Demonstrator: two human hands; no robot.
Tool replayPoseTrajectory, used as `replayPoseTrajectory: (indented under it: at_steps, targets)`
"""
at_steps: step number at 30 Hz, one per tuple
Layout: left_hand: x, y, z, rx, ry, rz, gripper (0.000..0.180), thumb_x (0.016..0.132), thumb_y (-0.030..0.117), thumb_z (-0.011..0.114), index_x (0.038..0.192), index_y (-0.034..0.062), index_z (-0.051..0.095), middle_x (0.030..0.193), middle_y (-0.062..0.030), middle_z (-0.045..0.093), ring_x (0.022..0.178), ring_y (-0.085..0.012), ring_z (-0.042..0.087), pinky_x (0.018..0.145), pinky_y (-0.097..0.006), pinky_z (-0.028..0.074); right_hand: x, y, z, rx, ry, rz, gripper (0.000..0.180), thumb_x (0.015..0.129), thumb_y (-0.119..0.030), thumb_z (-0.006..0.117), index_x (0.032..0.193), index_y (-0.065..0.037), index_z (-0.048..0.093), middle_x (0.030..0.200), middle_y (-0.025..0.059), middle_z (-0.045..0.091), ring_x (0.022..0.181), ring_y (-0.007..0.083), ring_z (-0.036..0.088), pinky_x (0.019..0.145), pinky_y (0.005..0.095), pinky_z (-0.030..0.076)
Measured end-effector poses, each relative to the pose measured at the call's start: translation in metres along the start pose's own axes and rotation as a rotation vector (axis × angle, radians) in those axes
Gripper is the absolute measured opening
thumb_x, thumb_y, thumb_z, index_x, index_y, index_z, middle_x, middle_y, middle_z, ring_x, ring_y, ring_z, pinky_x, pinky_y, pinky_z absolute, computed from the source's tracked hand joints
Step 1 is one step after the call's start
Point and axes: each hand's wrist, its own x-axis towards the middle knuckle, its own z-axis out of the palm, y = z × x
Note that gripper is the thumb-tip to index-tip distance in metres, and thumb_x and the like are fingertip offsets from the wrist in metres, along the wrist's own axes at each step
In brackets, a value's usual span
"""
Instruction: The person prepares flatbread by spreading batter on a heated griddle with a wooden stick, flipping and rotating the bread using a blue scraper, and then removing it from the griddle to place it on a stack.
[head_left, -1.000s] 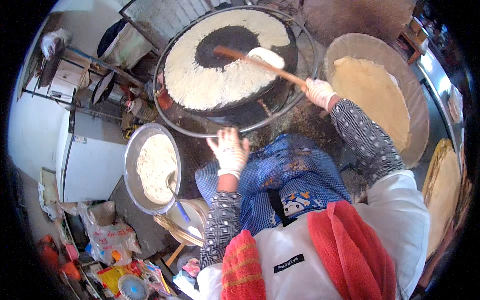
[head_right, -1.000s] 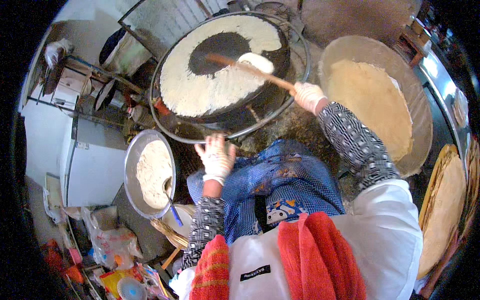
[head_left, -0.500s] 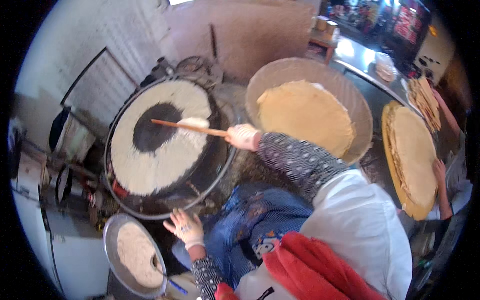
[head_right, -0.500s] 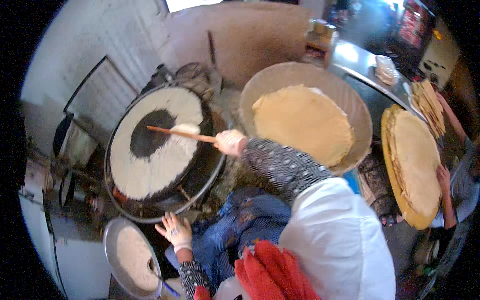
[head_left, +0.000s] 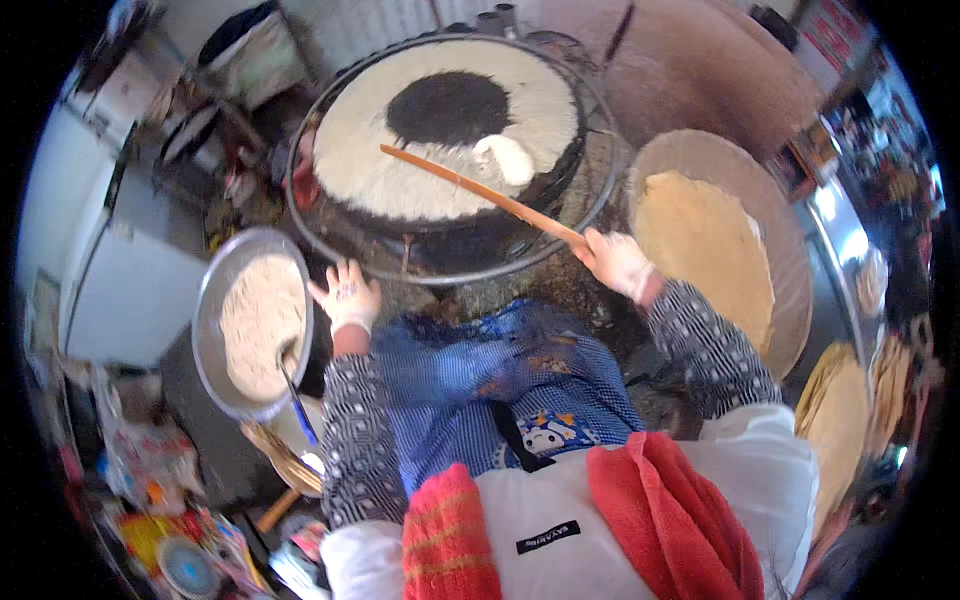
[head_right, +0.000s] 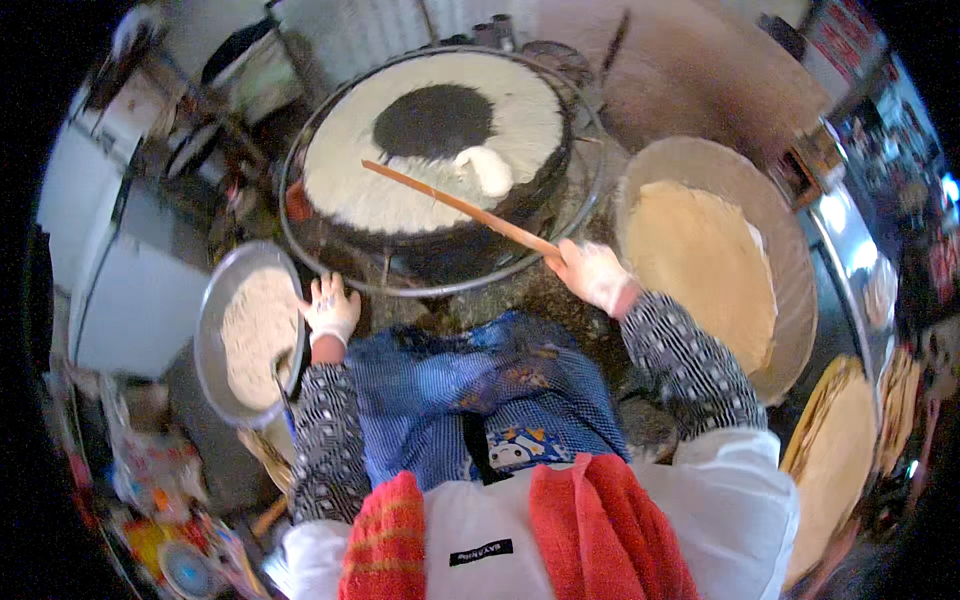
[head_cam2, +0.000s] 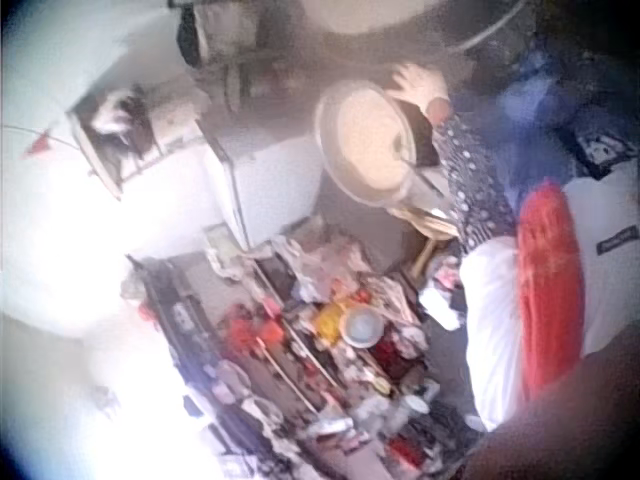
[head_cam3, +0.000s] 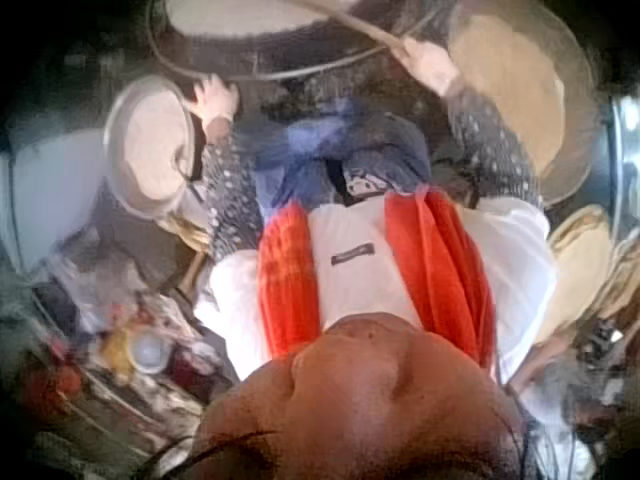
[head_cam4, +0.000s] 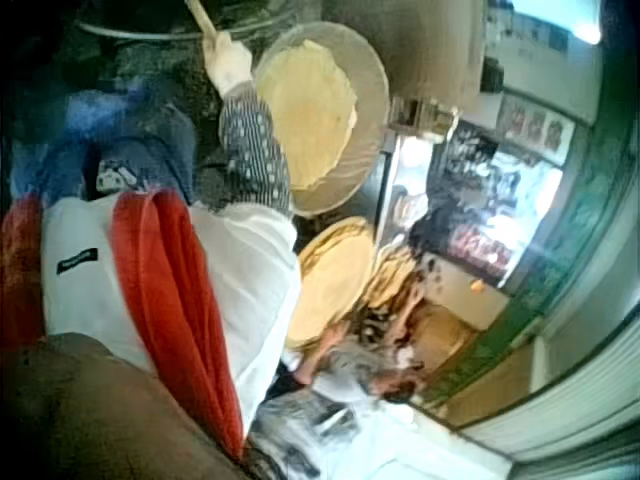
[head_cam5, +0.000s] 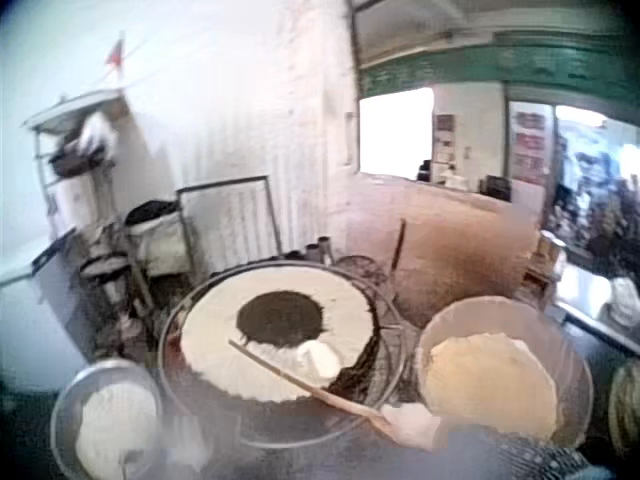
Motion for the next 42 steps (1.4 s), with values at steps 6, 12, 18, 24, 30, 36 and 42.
replayPoseTrajectory:
  at_steps: [6, 12, 18, 24, 30, 36, 42]
  targets:
    - [-0.057, 0.061, -0.002, -0.297, 0.138, 0.289, 0.05, 0.084, 0.034, 0.061, 0.126, 0.0084, 0.053, 0.134, -0.0132, 0.053, 0.132, -0.0308, 0.041, 0.111, -0.061, 0.016, -0.061, 0.021, 0.022, -0.053, -0.115, 0.062, 0.019, 0.095, -0.026, 0.048, 0.094, -0.007, 0.051, 0.067, 0.0178, 0.063, 0.066, 0.0391, 0.064, 0.06, 0.0518, 0.05]
    - [-0.076, 0.111, 0.024, -0.131, 0.217, 0.361, 0.063, 0.084, 0.038, 0.059, 0.13, -0.0026, 0.05, 0.135, -0.0188, 0.05, 0.132, -0.0345, 0.041, 0.112, -0.064, 0.013, 0.01, 0.047, 0.028, -0.207, 0.011, 0.209, 0.031, 0.097, -0.036, 0.046, 0.099, -0.006, 0.053, 0.082, 0.0254, 0.065, 0.077, 0.0441, 0.063, 0.068, 0.0548, 0.05]
    - [-0.066, 0.081, 0.023, -0.059, 0.13, 0.315, 0.063, 0.083, 0.037, 0.06, 0.133, 0.0011, 0.048, 0.142, -0.0153, 0.046, 0.134, -0.0314, 0.039, 0.113, -0.064, 0.009, 0.048, 0.032, 0.035, -0.202, 0.02, 0.07, 0.032, 0.095, -0.038, 0.05, 0.098, -0.007, 0.055, 0.078, 0.023, 0.065, 0.074, 0.0439, 0.063, 0.069, 0.0541, 0.049]
    - [-0.056, 0.065, 0.022, -0.052, 0.109, 0.195, 0.061, 0.083, 0.035, 0.06, 0.134, 0.0024, 0.048, 0.142, -0.0143, 0.047, 0.135, -0.0308, 0.04, 0.113, -0.063, 0.009, 0.064, 0.031, 0.022, -0.223, 0.062, 0.173, 0.037, 0.097, -0.04, 0.046, 0.092, -0.005, 0.056, 0.08, 0.0242, 0.065, 0.079, 0.045, 0.063, 0.072, 0.054, 0.05]
    - [-0.043, 0.042, 0.02, -0.064, 0.125, 0.131, 0.057, 0.083, 0.034, 0.059, 0.13, 0.0024, 0.052, 0.141, -0.0138, 0.048, 0.134, -0.0303, 0.041, 0.112, -0.064, 0.012, 0.064, 0.042, 0.011, -0.295, 0.018, 0.126, 0.036, 0.096, -0.04, 0.047, 0.094, -0.005, 0.055, 0.081, 0.0253, 0.065, 0.081, 0.0448, 0.063, 0.072, 0.0555, 0.049]
    - [-0.028, 0.022, 0.027, -0.046, 0.138, 0.052, 0.056, 0.087, 0.031, 0.056, 0.136, 0.0046, 0.049, 0.146, -0.0118, 0.044, 0.137, -0.0277, 0.038, 0.113, -0.063, 0.01, 0.053, 0.041, 0.013, -0.261, -0.013, 0.169, 0.036, 0.095, -0.039, 0.049, 0.1, -0.005, 0.058, 0.086, 0.0269, 0.066, 0.082, 0.0458, 0.063, 0.075, 0.056, 0.049]
    - [-0.004, 0.002, 0.013, 0.03, -0.042, -0.079, 0.049, 0.093, 0.019, 0.041, 0.141, 0.0064, 0.043, 0.152, -0.0088, 0.037, 0.141, -0.0264, 0.032, 0.113, -0.063, 0.008, 0.056, 0.055, 0.019, -0.287, -0.001, 0.28, 0.036, 0.095, -0.039, 0.05, 0.101, -0.004, 0.057, 0.087, 0.0244, 0.067, 0.084, 0.0445, 0.063, 0.074, 0.0541, 0.05]
